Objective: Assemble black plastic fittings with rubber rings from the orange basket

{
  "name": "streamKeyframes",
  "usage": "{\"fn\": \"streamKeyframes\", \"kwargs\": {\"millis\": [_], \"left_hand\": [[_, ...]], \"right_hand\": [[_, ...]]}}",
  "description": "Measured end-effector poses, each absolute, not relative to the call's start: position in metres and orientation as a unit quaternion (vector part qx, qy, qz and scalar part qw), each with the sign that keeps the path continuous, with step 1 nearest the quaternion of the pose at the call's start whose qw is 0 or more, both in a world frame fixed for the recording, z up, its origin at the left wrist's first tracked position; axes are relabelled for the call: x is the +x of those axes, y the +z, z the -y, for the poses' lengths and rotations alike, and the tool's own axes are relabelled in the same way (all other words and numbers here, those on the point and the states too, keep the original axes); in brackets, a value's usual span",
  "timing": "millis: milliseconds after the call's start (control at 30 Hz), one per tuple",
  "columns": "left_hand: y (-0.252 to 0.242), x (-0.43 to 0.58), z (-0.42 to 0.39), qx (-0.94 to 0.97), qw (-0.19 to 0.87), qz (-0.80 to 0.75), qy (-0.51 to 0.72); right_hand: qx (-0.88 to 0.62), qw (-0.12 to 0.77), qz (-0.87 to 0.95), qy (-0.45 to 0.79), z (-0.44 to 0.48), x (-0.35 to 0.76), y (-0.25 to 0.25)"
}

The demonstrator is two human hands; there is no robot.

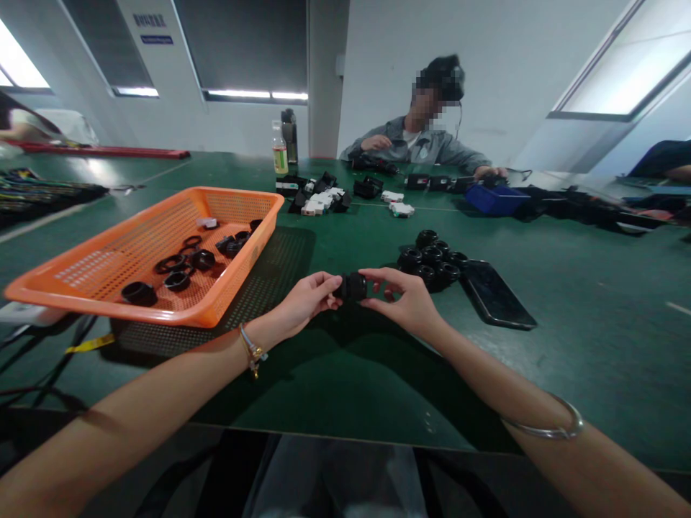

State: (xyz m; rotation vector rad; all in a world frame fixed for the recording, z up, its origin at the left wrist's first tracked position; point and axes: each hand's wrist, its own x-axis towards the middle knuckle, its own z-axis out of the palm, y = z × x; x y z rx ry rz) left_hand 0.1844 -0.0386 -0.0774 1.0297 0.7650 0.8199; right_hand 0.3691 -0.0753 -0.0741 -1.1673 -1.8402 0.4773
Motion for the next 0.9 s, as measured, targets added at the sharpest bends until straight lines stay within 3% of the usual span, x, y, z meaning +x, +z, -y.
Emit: {"fn": "streamKeyframes", "kwargs": {"millis": [733,900], "left_hand": [[-0.0776,0.1846,0.0369,0.516,0.681,-0.351,0.382],[-0.0766,0.1858,0.0385,0.506,0.692,-0.356,0.373]], "right_hand": [[-0.491,0.390,0.737,0.251,0.0762,0.3669,-0.0715],[-0.486,0.357,0.777,0.179,0.0754,0.3642,-0.0728]]}}
